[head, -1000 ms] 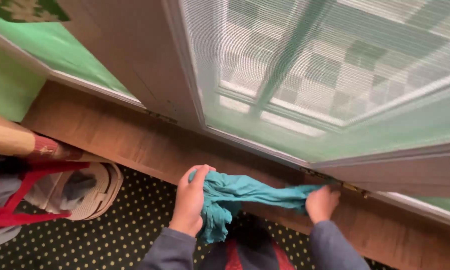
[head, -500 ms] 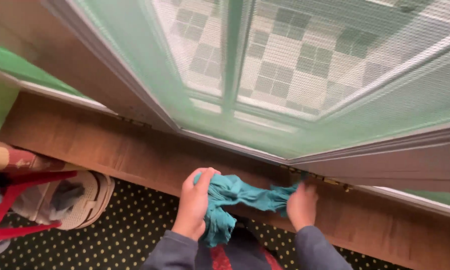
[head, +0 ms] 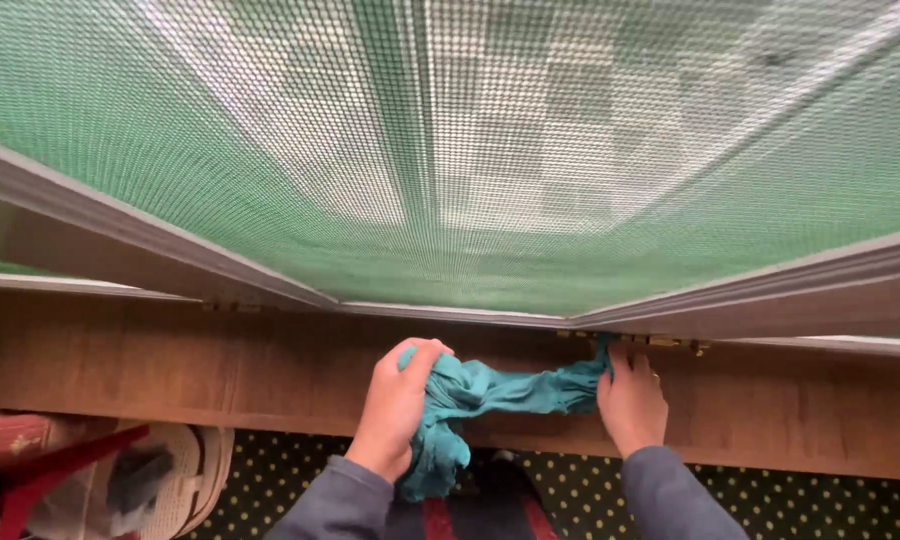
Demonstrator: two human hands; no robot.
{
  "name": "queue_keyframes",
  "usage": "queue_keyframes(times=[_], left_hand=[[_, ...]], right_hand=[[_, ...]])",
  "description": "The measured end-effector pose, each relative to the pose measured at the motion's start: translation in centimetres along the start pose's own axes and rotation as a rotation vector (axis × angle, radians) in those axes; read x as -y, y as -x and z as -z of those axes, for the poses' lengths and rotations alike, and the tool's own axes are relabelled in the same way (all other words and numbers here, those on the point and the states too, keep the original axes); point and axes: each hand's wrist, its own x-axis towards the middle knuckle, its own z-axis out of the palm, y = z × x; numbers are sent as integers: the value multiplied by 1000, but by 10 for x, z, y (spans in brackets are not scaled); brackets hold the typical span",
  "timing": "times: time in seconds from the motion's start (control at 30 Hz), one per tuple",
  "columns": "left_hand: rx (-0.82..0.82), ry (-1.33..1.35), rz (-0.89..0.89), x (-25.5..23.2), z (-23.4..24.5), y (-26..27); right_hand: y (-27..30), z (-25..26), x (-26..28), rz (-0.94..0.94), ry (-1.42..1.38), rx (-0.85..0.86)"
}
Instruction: Cleaning window frames and screens by wiping them with different cloths.
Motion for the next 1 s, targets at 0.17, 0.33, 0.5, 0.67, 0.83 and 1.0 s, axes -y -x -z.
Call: queue_keyframes(times=[0.17, 0.33, 0.5, 0.67, 0.83, 1.0], left_hand=[[28, -4, 34, 8, -2, -8], [54, -17, 84, 2, -11, -2], [7, -21, 61, -3, -13, 1], [-16, -8, 88, 7, -8, 4], [-22, 7, 71, 8, -10, 5], [-17, 22, 105, 7, -15, 9]], right_hand=[[3, 4, -6, 25, 86, 18], [11, 23, 38, -152, -40, 255], [6, -5, 1, -21, 21, -12], [9, 10, 18, -64, -46, 151], [10, 26, 29, -91, -123, 150], [10, 28, 28, -103, -123, 219]])
